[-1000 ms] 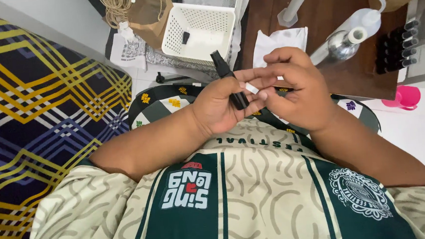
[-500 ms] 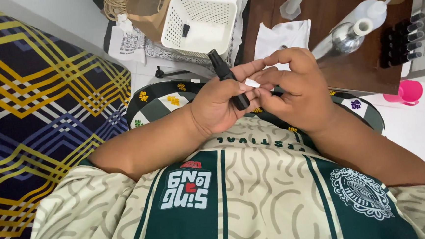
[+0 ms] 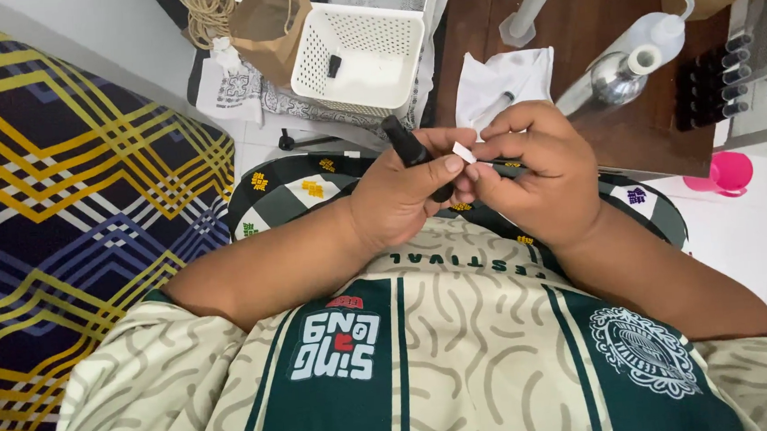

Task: Assembling perfume sprayer components and filling bottles using a syringe

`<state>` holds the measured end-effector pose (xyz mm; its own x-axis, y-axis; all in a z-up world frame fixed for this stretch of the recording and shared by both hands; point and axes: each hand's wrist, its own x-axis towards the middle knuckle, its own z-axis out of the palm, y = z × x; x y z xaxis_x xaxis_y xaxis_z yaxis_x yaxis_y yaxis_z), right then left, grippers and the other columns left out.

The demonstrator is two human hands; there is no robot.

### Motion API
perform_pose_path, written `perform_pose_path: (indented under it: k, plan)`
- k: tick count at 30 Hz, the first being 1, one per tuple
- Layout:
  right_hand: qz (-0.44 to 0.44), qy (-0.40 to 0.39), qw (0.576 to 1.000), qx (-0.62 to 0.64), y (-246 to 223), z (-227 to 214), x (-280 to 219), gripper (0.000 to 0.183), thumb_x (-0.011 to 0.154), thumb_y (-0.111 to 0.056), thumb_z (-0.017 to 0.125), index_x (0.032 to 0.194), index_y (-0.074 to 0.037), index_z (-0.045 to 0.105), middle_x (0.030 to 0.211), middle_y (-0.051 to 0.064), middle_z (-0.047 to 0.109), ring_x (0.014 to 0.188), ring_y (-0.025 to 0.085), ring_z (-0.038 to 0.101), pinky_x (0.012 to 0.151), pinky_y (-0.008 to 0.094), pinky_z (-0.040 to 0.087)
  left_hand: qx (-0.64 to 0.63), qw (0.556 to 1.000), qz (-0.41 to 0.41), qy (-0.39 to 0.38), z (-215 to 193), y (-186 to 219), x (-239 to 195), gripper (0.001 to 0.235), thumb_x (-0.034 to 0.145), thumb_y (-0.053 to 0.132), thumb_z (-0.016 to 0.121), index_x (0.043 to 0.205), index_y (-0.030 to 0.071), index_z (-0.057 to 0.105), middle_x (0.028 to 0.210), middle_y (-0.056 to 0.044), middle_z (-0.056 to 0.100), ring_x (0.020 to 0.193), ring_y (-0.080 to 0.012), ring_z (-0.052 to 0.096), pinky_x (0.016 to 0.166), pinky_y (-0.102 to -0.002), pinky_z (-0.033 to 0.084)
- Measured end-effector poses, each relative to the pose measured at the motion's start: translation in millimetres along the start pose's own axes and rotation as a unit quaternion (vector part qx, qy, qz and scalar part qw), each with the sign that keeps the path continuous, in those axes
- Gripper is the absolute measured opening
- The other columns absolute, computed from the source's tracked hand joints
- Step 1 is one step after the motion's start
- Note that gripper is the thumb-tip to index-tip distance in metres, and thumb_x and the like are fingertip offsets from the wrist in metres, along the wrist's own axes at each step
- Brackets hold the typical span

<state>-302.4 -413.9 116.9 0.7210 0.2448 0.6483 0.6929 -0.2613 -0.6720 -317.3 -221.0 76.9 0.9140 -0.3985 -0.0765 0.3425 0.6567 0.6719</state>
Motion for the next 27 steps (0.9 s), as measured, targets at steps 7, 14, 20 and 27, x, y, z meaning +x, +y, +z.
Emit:
perform_pose_path:
  k: [7, 14, 20, 27]
  plan:
    - [0.0, -0.011, 0.999, 0.048, -7, 0, 6, 0.024, 0.083, -0.016, 0.091, 0.099, -0.003, 0.078, 0.102, 0.016, 0.068, 0.085, 0.026, 0.067, 0.077, 0.035, 0.054, 0.053, 0.996, -0.014, 0.075, 1, 4, 1, 0.039, 0.095, 0.012, 0.075, 0.126, -0.009, 0.063, 0.084, -0.022, 0.071, 0.079, -0.028, 0.076, 0.061, -0.035, 0.068]
    - [0.001, -0.001, 1.0, 0.009, -11, -1, 8, 0.015, 0.09, -0.006, 0.084, 0.105, -0.004, 0.08, 0.103, 0.015, 0.068, 0.081, 0.026, 0.07, 0.074, 0.032, 0.055, 0.096, 0.993, -0.012, 0.073, 6, 5, 0, 0.041, 0.093, 0.012, 0.077, 0.124, -0.011, 0.064, 0.088, -0.018, 0.067, 0.079, -0.02, 0.07, 0.057, -0.03, 0.066]
    - [-0.035, -0.009, 0.999, -0.021, -8, -2, 7, 0.019, 0.091, -0.011, 0.083, 0.109, -0.004, 0.081, 0.105, 0.014, 0.068, 0.088, 0.031, 0.068, 0.08, 0.039, 0.054, 0.088, 0.993, -0.007, 0.078, 3, 2, 1, 0.042, 0.09, 0.007, 0.079, 0.123, -0.013, 0.063, 0.087, -0.02, 0.07, 0.074, -0.0176, 0.068, 0.054, -0.027, 0.063]
    - [-0.09, -0.023, 0.994, -0.055, -14, -2, 13, 0.013, 0.092, -0.004, 0.081, 0.105, -0.001, 0.08, 0.1, 0.02, 0.069, 0.09, 0.044, 0.064, 0.083, 0.051, 0.049, 0.084, 0.993, -0.012, 0.077, 6, 6, -2, 0.034, 0.092, 0.008, 0.078, 0.117, -0.011, 0.065, 0.086, -0.017, 0.07, 0.074, -0.0158, 0.067, 0.054, -0.024, 0.062]
